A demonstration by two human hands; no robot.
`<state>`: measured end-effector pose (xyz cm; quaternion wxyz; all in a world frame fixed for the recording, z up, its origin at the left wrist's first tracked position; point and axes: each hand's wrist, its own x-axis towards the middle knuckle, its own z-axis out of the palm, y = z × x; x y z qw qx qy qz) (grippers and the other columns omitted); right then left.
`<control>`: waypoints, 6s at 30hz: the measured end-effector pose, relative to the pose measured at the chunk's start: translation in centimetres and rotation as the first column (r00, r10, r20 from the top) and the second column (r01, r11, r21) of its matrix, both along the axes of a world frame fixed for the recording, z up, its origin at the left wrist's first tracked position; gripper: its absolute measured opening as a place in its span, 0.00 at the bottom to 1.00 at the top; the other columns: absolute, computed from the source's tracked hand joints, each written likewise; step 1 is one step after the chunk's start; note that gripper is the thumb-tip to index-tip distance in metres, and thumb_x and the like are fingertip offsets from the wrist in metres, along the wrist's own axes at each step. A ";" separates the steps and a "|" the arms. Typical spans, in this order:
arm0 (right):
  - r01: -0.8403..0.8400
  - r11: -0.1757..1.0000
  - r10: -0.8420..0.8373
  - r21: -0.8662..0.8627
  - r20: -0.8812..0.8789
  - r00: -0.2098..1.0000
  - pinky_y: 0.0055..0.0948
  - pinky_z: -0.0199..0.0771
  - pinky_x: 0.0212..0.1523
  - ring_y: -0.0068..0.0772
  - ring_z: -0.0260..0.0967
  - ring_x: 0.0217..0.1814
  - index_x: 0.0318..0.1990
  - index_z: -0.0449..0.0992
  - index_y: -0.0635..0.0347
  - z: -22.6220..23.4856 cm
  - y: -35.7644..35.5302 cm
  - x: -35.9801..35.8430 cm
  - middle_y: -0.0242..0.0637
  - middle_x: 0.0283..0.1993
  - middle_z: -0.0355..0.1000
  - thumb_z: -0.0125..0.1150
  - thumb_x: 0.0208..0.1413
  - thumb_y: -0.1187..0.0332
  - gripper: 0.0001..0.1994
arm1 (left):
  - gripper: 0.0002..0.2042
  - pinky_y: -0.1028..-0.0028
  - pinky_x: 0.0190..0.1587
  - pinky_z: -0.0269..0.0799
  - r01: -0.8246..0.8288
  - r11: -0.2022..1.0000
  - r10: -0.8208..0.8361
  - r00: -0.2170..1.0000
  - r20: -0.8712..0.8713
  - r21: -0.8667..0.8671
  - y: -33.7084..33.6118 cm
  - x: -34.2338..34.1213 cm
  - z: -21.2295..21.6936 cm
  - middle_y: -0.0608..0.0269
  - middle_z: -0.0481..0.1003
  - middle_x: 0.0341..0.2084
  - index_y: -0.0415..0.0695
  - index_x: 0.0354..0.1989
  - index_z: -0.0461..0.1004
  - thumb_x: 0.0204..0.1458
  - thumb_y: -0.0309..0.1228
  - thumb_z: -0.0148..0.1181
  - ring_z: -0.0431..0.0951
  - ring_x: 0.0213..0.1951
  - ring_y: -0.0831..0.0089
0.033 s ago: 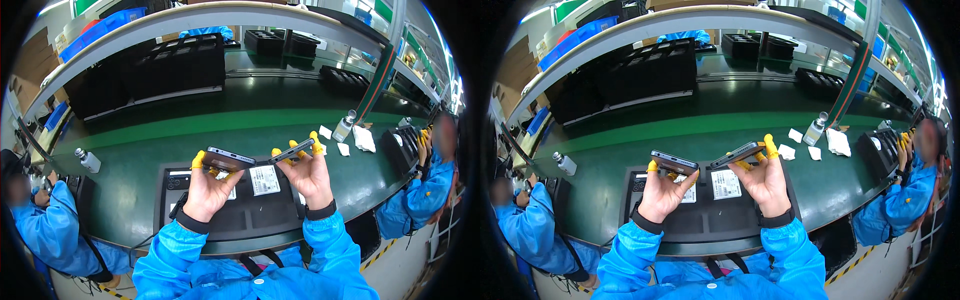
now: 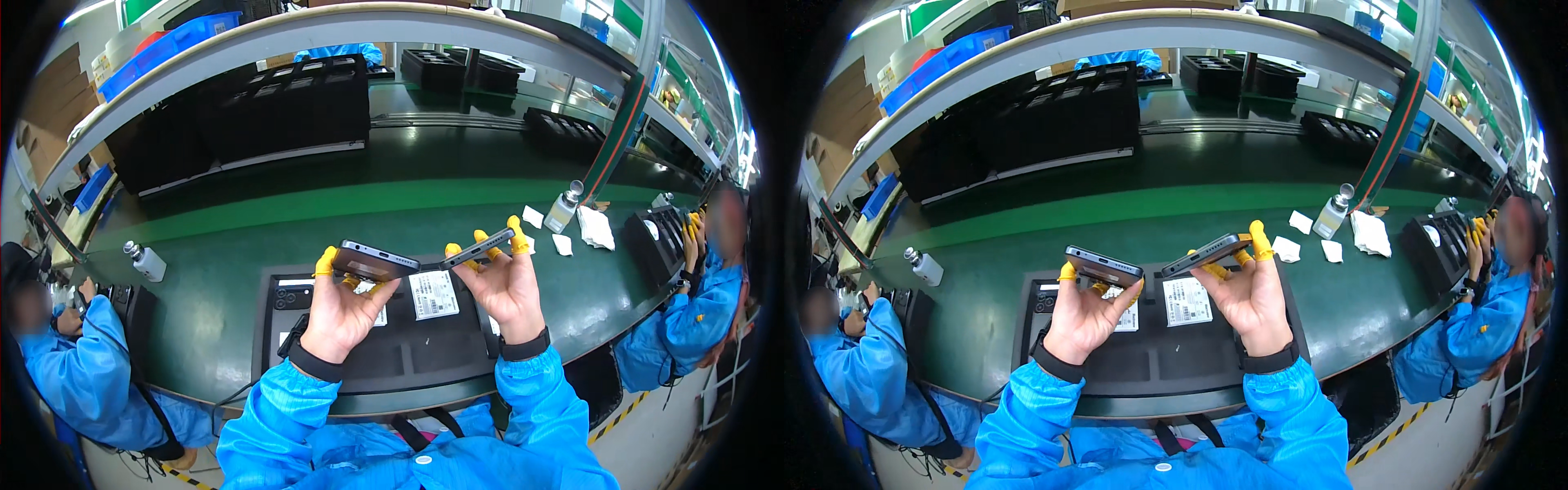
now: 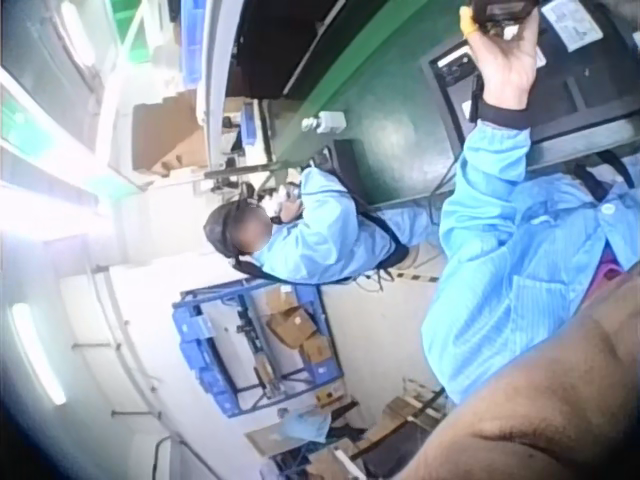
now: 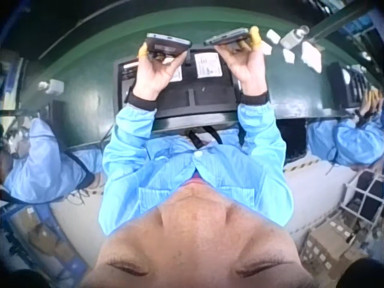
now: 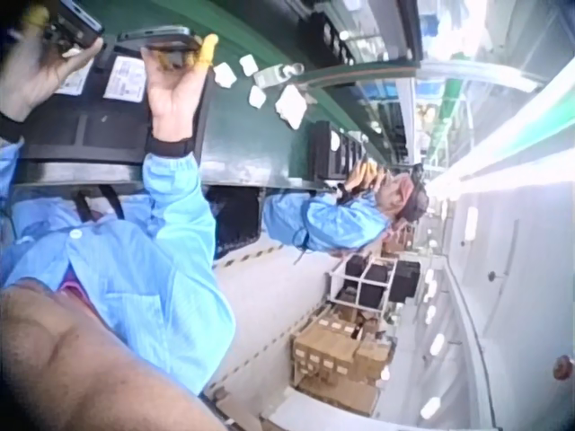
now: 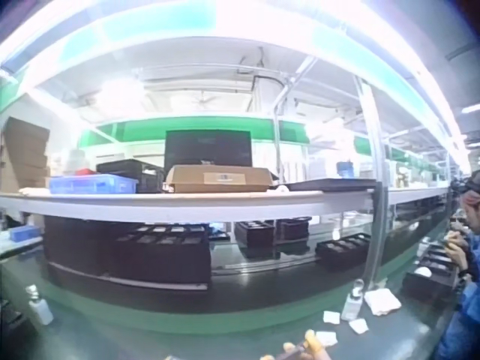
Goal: The recorder cleans the camera lenses and back of multiple smartphones on a factory assembly line using a cloth and liquid.
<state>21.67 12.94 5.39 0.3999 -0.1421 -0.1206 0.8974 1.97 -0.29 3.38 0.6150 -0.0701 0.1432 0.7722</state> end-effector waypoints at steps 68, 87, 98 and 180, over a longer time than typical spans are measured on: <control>-0.985 -0.027 -0.936 0.173 0.341 0.086 0.48 0.60 0.60 0.60 0.61 0.62 0.47 0.80 0.60 -1.7 0.1 -4.0 0.55 0.63 0.62 0.59 0.54 0.49 0.24 | 0.28 0.53 0.54 0.67 -0.456 0.884 -0.467 -0.843 -0.266 -0.106 1.1 -1.1 -1.0 0.40 0.69 0.40 0.30 0.33 0.79 0.46 0.51 0.66 0.66 0.47 0.42; -0.752 0.279 -0.932 0.597 0.358 -0.061 0.43 0.69 0.50 0.58 0.70 0.50 0.43 0.77 0.69 0.3 4.6 8.0 0.58 0.45 0.72 0.64 0.52 0.64 0.16 | 0.17 0.58 0.44 0.73 -0.509 0.861 -0.468 -0.775 -0.425 -0.021 -0.7 -3.5 2.1 0.41 0.77 0.34 0.37 0.33 0.82 0.47 0.41 0.68 0.77 0.37 0.48; -0.754 0.476 -0.787 0.453 0.602 -0.134 0.44 0.73 0.38 0.56 0.73 0.34 0.42 0.76 0.73 -0.7 -0.6 11.5 0.56 0.35 0.74 0.67 0.49 0.67 0.17 | 0.12 0.59 0.35 0.71 -0.764 0.634 -0.702 -0.504 -0.504 -0.119 -14.6 -8.6 -0.5 0.42 0.77 0.32 0.32 0.35 0.77 0.51 0.31 0.64 0.78 0.32 0.47; -0.361 0.561 -0.433 0.745 0.636 0.639 0.26 0.80 0.40 0.33 0.73 0.50 0.57 0.69 0.65 -2.5 3.6 3.1 0.44 0.57 0.69 0.57 0.55 0.82 0.20 | 0.23 0.58 0.53 0.65 -0.042 0.863 -0.286 -0.862 0.419 0.503 20.3 -26.5 8.7 0.55 0.73 0.39 0.43 0.39 0.71 0.31 0.30 0.71 0.74 0.44 0.56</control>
